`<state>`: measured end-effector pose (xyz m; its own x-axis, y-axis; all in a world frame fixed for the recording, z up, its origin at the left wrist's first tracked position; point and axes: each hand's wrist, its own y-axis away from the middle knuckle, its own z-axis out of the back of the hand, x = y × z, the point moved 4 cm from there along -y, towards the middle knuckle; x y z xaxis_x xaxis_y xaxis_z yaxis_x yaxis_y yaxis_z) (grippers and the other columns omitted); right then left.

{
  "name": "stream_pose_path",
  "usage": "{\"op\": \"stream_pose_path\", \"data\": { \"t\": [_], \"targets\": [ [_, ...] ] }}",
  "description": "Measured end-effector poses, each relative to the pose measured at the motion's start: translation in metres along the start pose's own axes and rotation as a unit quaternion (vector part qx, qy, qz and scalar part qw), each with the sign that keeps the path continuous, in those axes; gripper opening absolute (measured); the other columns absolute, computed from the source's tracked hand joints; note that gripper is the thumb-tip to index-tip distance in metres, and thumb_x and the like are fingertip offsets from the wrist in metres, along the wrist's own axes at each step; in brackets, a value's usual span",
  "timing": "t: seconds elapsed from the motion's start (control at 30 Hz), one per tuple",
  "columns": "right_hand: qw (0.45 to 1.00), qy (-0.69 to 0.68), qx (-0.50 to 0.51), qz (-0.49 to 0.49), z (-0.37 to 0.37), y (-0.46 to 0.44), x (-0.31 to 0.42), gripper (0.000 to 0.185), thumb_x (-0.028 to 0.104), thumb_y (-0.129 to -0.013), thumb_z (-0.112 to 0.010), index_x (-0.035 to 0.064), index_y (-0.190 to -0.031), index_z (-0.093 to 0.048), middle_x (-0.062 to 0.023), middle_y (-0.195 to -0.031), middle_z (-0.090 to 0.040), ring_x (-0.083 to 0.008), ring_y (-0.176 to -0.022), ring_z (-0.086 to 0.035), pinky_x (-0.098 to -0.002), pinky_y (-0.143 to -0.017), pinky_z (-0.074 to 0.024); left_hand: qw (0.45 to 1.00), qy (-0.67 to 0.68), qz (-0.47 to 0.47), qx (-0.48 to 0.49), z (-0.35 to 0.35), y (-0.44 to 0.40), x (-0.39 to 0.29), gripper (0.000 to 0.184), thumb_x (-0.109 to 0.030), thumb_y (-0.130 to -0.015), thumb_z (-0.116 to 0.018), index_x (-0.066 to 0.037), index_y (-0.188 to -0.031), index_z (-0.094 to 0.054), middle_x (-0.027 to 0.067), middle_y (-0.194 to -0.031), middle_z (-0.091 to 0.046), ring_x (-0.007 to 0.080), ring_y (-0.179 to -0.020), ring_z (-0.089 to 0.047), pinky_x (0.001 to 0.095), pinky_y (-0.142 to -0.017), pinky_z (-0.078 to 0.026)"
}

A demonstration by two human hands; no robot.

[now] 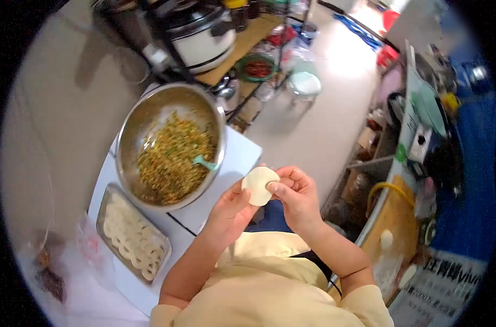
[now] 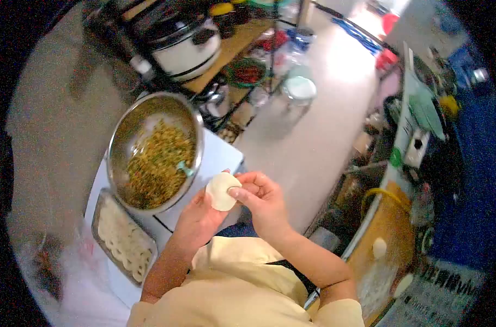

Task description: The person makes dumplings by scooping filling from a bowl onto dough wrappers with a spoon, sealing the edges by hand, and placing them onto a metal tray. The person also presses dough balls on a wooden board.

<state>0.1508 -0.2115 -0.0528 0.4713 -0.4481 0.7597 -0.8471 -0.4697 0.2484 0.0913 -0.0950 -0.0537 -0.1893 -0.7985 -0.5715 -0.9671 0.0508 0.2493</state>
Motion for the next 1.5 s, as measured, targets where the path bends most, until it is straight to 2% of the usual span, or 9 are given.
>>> {"op": "stream_pose_path", "data": {
  "t": [0.3, 0.37, 0.5, 0.67, 0.8, 1.0, 1.27, 1.37, 1.5],
  "targets": [
    [0.981, 0.152, 0.11, -0.041, -0.036, -0.055, -0.028, 0.017, 0.003, -0.083, -0.063, -0.0001, -0.098, -0.057, -0.0097, -0.082, -0.066, -0.014, -0.073, -0.061, -0.027, -0.064, -0.0488, 0.95, 0.124, -0.194, -0.211, 0.072, 0.046, -0.058, 0.038, -0.029, -0.092, -0.052, -0.001, -0.119, -0.049, 0.016, -0.12, -0.055, 0.0285, -0.111, -0.054, 0.041, -0.096, -0.046],
    [0.841, 0.487, 0.161, 0.169, -0.042, -0.075, -0.023, 0.029, 0.0, -0.078, -0.066, 0.0046, -0.106, -0.059, -0.0067, -0.079, -0.063, -0.014, -0.069, -0.058, -0.0274, -0.063, -0.0472, 0.931, 0.099, -0.229, -0.266, 0.093, 0.067, -0.071, 0.041, -0.028, -0.093, -0.052, -0.001, -0.123, -0.047, 0.0163, -0.12, -0.055, 0.026, -0.112, -0.054, 0.0419, -0.097, -0.046],
    [0.747, 0.552, 0.322, 0.185, -0.076, -0.082, -0.041, 0.039, 0.002, -0.07, -0.07, 0.0102, -0.107, -0.064, -0.0063, -0.079, -0.054, -0.0239, -0.079, -0.053, -0.0321, -0.069, -0.0445, 0.895, 0.122, -0.282, -0.324, 0.124, 0.099, -0.079, 0.038, -0.017, -0.091, -0.056, 0.0, -0.123, -0.048, 0.0166, -0.117, -0.057, 0.022, -0.106, -0.058, 0.0332, -0.089, -0.051],
    [0.634, 0.608, 0.377, 0.294, -0.099, -0.093, -0.055, 0.017, 0.004, -0.073, -0.066, 0.003, -0.09, -0.065, -0.0105, -0.078, -0.056, -0.0303, -0.077, -0.054, -0.0363, -0.07, -0.0441, 0.879, 0.124, -0.28, -0.365, 0.129, 0.114, -0.076, 0.045, 0.001, -0.084, -0.058, 0.002, -0.127, -0.044, 0.018, -0.119, -0.055, 0.0221, -0.108, -0.057, 0.0283, -0.086, -0.053],
    [0.739, 0.54, 0.303, 0.265, -0.103, -0.104, -0.042, 0.011, 0.005, -0.081, -0.062, 0.0023, -0.091, -0.066, -0.0134, -0.079, -0.062, -0.03, -0.073, -0.057, -0.0362, -0.065, -0.045, 0.863, 0.137, -0.303, -0.381, 0.131, 0.122, -0.075, 0.044, -0.004, -0.087, -0.058, 0.001, -0.128, -0.044, 0.0183, -0.122, -0.053, 0.0239, -0.111, -0.055, 0.0301, -0.088, -0.052],
    [0.726, 0.557, 0.364, 0.171, -0.106, -0.111, -0.058, 0.012, 0.006, -0.082, -0.061, 0.0022, -0.092, -0.066, -0.0128, -0.074, -0.058, -0.0283, -0.07, -0.055, -0.035, -0.064, -0.0437, 0.859, 0.145, -0.308, -0.383, 0.135, 0.125, -0.075, 0.041, -0.022, -0.092, -0.054, 0.001, -0.125, -0.045, 0.0166, -0.12, -0.055, 0.024, -0.108, -0.057, 0.0348, -0.09, -0.05],
    [0.729, 0.544, 0.4, 0.114, -0.092, -0.113, -0.058, 0.014, 0.005, -0.08, -0.062, 0.0038, -0.094, -0.067, -0.0117, -0.076, -0.057, -0.0261, -0.073, -0.055, -0.034, -0.064, -0.0433, 0.852, 0.13, -0.307, -0.404, 0.141, 0.126, -0.079, 0.035, -0.024, -0.091, -0.056, 0.0, -0.116, -0.052, 0.0167, -0.117, -0.058, 0.0246, -0.107, -0.058, 0.036, -0.09, -0.049],
    [0.764, 0.512, 0.388, 0.066, -0.087, -0.105, -0.061, 0.014, 0.008, -0.083, -0.061, 0.0008, -0.095, -0.066, -0.0106, -0.075, -0.061, -0.0222, -0.069, -0.056, -0.0315, -0.062, -0.0436, 0.852, 0.145, -0.31, -0.396, 0.14, 0.121, -0.083, 0.035, -0.023, -0.09, -0.056, 0.0, -0.116, -0.053, 0.0167, -0.117, -0.058, 0.0255, -0.108, -0.057, 0.0361, -0.09, -0.05],
    [0.896, 0.37, 0.24, -0.046, -0.063, -0.112, -0.058, 0.023, 0.019, -0.088, -0.06, -0.0023, -0.093, -0.065, -0.0095, -0.072, -0.064, -0.0148, -0.061, -0.056, -0.0258, -0.055, -0.0406, 0.861, 0.158, -0.305, -0.374, 0.144, 0.119, -0.082, 0.035, -0.02, -0.089, -0.058, 0.0, -0.117, -0.052, 0.0165, -0.119, -0.057, 0.0263, -0.111, -0.056, 0.0358, -0.091, -0.049]
  ]
}}
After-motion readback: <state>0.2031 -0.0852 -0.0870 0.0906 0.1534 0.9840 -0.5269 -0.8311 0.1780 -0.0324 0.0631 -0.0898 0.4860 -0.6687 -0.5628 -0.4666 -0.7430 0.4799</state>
